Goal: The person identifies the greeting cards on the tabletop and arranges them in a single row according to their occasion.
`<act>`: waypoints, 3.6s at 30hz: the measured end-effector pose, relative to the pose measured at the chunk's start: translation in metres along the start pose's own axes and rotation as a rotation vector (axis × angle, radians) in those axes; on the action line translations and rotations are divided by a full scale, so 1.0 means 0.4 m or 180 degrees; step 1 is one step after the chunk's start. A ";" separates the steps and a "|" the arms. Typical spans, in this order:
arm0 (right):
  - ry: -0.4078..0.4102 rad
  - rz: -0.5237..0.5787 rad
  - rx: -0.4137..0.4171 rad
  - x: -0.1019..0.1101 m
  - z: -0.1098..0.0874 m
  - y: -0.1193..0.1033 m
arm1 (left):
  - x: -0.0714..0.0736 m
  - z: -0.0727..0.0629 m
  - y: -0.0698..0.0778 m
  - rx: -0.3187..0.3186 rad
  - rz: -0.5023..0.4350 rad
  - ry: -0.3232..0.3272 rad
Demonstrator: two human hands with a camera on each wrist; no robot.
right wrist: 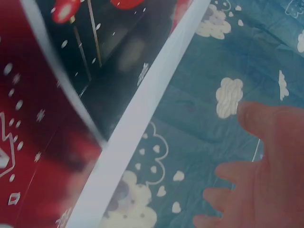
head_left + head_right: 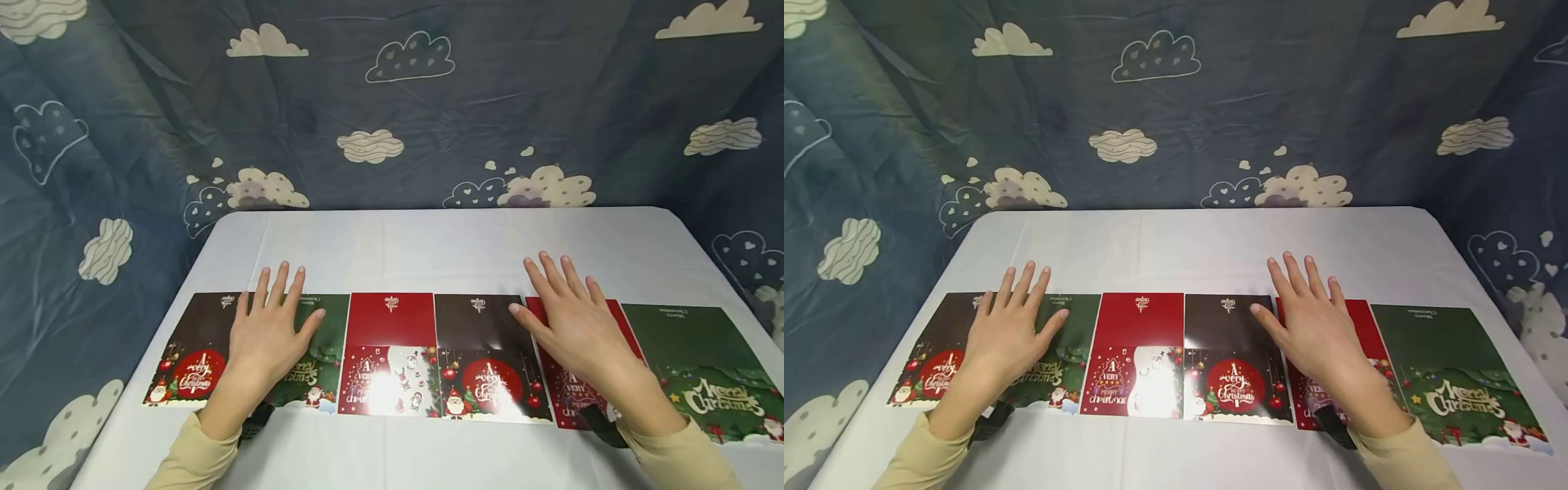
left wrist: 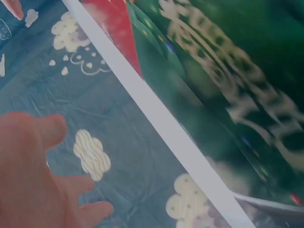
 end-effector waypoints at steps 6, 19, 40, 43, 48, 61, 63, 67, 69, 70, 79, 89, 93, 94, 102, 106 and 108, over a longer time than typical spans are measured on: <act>0.0033 -0.0012 0.0140 -0.001 0.006 -0.048 | 0.012 -0.034 -0.040 0.0029 -0.0041 -0.0013; -0.0041 0.0037 0.0561 -0.042 -0.001 -0.207 | 0.041 -0.112 -0.146 -0.0013 -0.0051 0.0065; -0.0846 0.0892 0.1210 -0.113 -0.051 -0.518 | 0.038 -0.213 -0.368 0.0244 -0.0171 0.0113; -0.0986 0.1089 0.1214 -0.122 -0.044 -0.549 | 0.034 -0.217 -0.391 0.0239 -0.0292 0.0163; -0.1294 0.1598 0.1164 -0.149 -0.025 -0.594 | 0.024 -0.225 -0.431 0.0346 -0.0708 0.0173; -0.2444 0.2814 0.0749 -0.269 -0.002 -0.731 | -0.025 -0.243 -0.526 0.0838 -0.1388 -0.0050; -0.2577 0.2917 0.0656 -0.284 -0.002 -0.756 | -0.026 -0.250 -0.536 0.0849 -0.1455 -0.0018; -0.2950 0.3358 0.0333 -0.318 -0.006 -0.800 | -0.032 -0.256 -0.554 0.0822 -0.1683 0.0027; -0.3155 0.3605 0.0109 -0.338 -0.010 -0.818 | -0.040 -0.260 -0.562 0.0833 -0.1810 0.0010; -0.3264 0.3738 -0.0017 -0.348 -0.012 -0.827 | -0.046 -0.262 -0.566 0.0847 -0.1856 -0.0014; -0.3998 0.4308 -0.0740 -0.420 -0.044 -0.877 | -0.078 -0.267 -0.594 0.0879 -0.2033 -0.0156; -0.4116 0.4544 -0.1066 -0.458 -0.050 -0.899 | -0.109 -0.276 -0.614 0.1006 -0.2606 -0.0342; -0.4071 0.4611 -0.1057 -0.458 -0.047 -0.909 | -0.112 -0.272 -0.605 0.1049 -0.2802 -0.0431; -0.4063 0.4630 -0.1051 -0.458 -0.047 -0.912 | -0.112 -0.270 -0.603 0.1058 -0.2813 -0.0464; -0.4040 0.4734 -0.1146 -0.458 -0.062 -0.930 | -0.121 -0.277 -0.603 0.1176 -0.2817 -0.0572; -0.4024 0.4727 -0.1145 -0.463 -0.072 -0.933 | -0.129 -0.293 -0.605 0.1192 -0.2853 -0.0578; -0.4035 0.4682 -0.1115 -0.467 -0.077 -0.935 | -0.134 -0.300 -0.606 0.1221 -0.2863 -0.0604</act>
Point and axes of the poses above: each hand's wrist, its own z-axis towards the middle knuckle, its own x-axis out of the back of the hand, y = z × x, the point moved 9 cm from there along z, towards the middle knuckle, and after that the axes turned 15 degrees about -x, right-handed, at the moved point
